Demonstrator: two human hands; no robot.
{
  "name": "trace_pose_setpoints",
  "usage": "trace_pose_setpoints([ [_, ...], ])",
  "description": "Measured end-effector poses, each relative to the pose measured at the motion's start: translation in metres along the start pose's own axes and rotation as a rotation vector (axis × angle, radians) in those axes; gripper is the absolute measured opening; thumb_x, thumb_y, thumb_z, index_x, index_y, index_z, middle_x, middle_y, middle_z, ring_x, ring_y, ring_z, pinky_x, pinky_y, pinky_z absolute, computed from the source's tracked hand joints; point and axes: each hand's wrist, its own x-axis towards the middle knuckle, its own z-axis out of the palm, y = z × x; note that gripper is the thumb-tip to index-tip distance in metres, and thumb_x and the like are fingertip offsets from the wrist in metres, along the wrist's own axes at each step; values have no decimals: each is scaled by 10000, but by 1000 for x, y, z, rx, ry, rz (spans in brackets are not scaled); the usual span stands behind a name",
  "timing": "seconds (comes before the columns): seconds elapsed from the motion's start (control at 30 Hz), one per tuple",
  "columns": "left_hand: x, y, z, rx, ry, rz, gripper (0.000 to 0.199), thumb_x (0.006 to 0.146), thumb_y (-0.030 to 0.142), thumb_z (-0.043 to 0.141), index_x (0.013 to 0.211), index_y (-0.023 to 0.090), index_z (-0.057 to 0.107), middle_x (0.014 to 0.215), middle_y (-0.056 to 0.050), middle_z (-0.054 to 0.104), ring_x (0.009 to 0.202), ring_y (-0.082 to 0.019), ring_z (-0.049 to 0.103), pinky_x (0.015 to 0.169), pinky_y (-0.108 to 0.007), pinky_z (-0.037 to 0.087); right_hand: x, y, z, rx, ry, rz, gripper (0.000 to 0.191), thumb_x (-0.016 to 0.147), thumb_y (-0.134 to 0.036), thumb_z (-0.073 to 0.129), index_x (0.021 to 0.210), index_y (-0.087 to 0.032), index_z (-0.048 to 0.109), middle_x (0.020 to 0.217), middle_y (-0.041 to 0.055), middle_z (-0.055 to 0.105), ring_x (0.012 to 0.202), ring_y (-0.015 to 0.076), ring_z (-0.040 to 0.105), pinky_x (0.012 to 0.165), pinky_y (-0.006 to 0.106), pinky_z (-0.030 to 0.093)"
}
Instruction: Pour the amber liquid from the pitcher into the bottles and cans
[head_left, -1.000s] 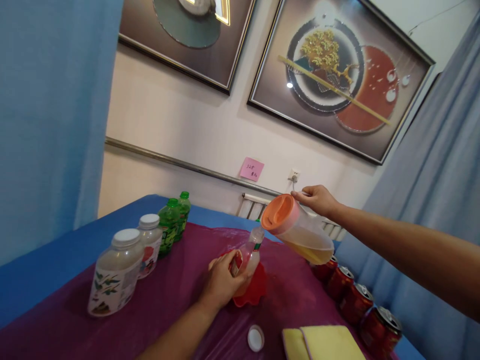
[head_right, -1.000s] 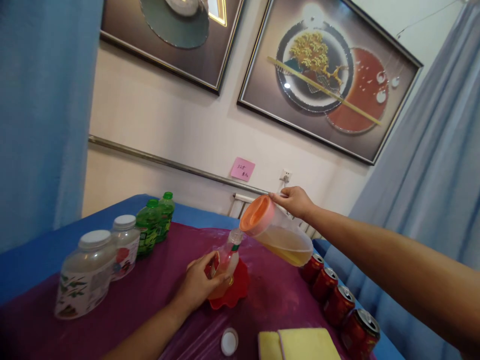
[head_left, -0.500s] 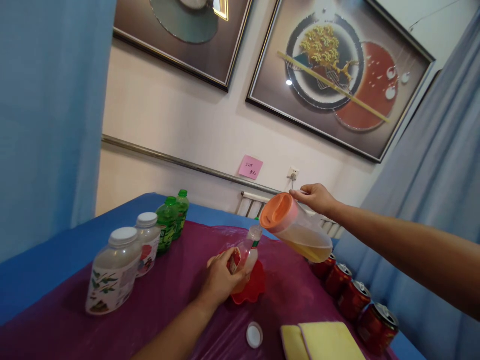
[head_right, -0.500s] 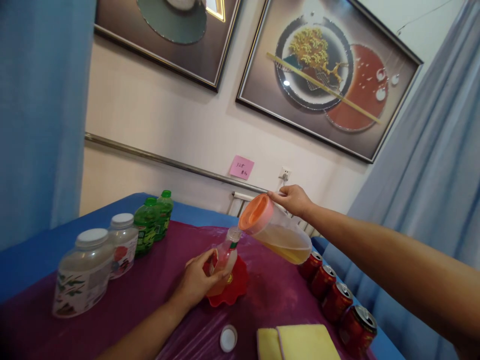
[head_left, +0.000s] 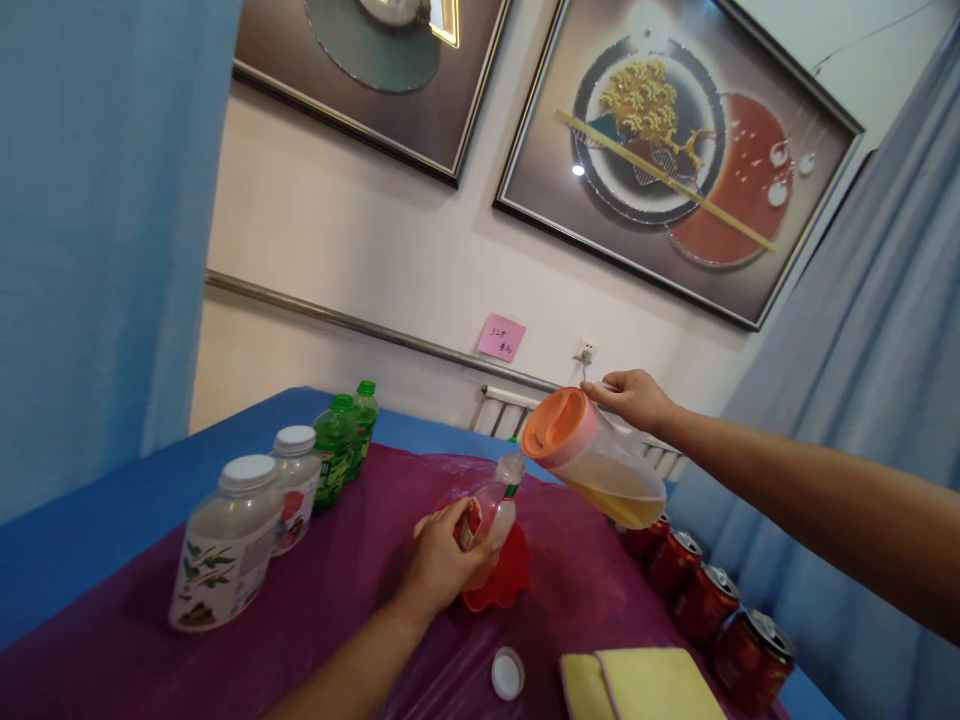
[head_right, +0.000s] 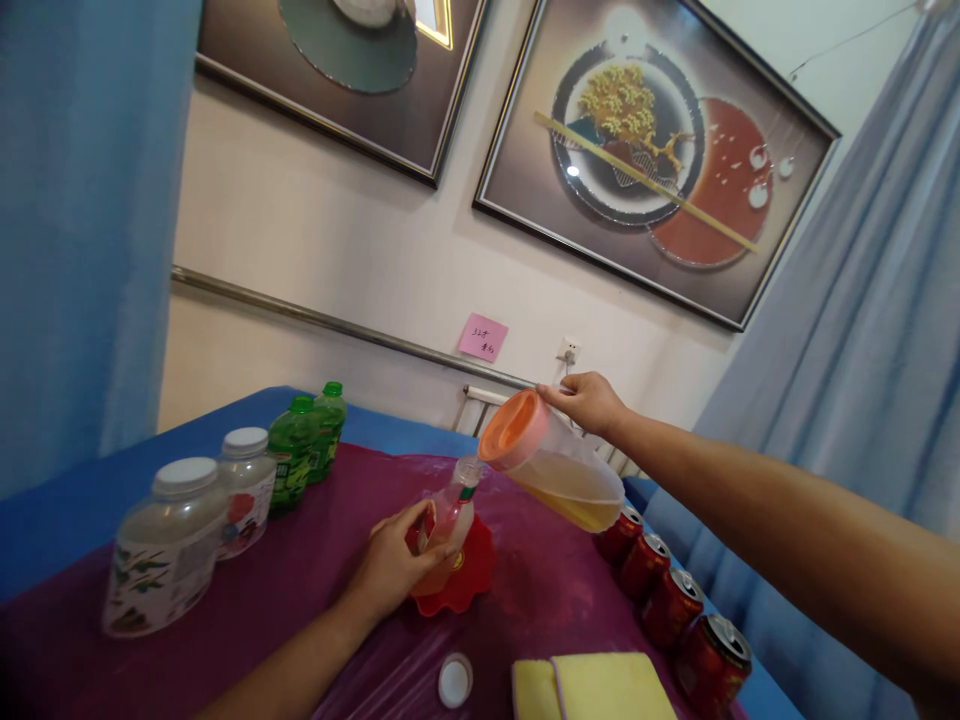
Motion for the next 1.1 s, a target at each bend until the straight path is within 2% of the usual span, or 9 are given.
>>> trace_pose_setpoints([
  [0.2,0,-3,1,-15,-16,10,472,681,349,830,1119,231,701,1057,-36,777,969,-238,696,898,-328,486,0,-1,0,-18,6,-17,703,680,-856,593,520,-249,276,488,-70,241,481,84,225,447,266,175],
  [0.6,0,-4,2,-13,6,3,515,667,334,847,1144,213,693,1119,-58,770,1034,-252,686,982,-366,452,0,1,0,0,6,11,643,708,-776,622,531,-247,302,495,-74,252,483,85,232,462,271,172],
  [0.83,0,-3,2,-11,12,-1,511,662,311,847,1144,233,698,1148,-57,769,1056,-256,680,1002,-373,445,0,2,1,8,-4,6,679,688,-822,615,530,-249,287,473,-72,256,464,82,240,443,265,177],
  [1.1,-1,0,0,-5,16,2,515,655,308,854,1139,226,699,1091,-41,774,999,-246,684,970,-362,453,1,2,2,1,2,0,682,686,-836,606,523,-248,299,485,-69,256,478,87,241,450,270,181],
])
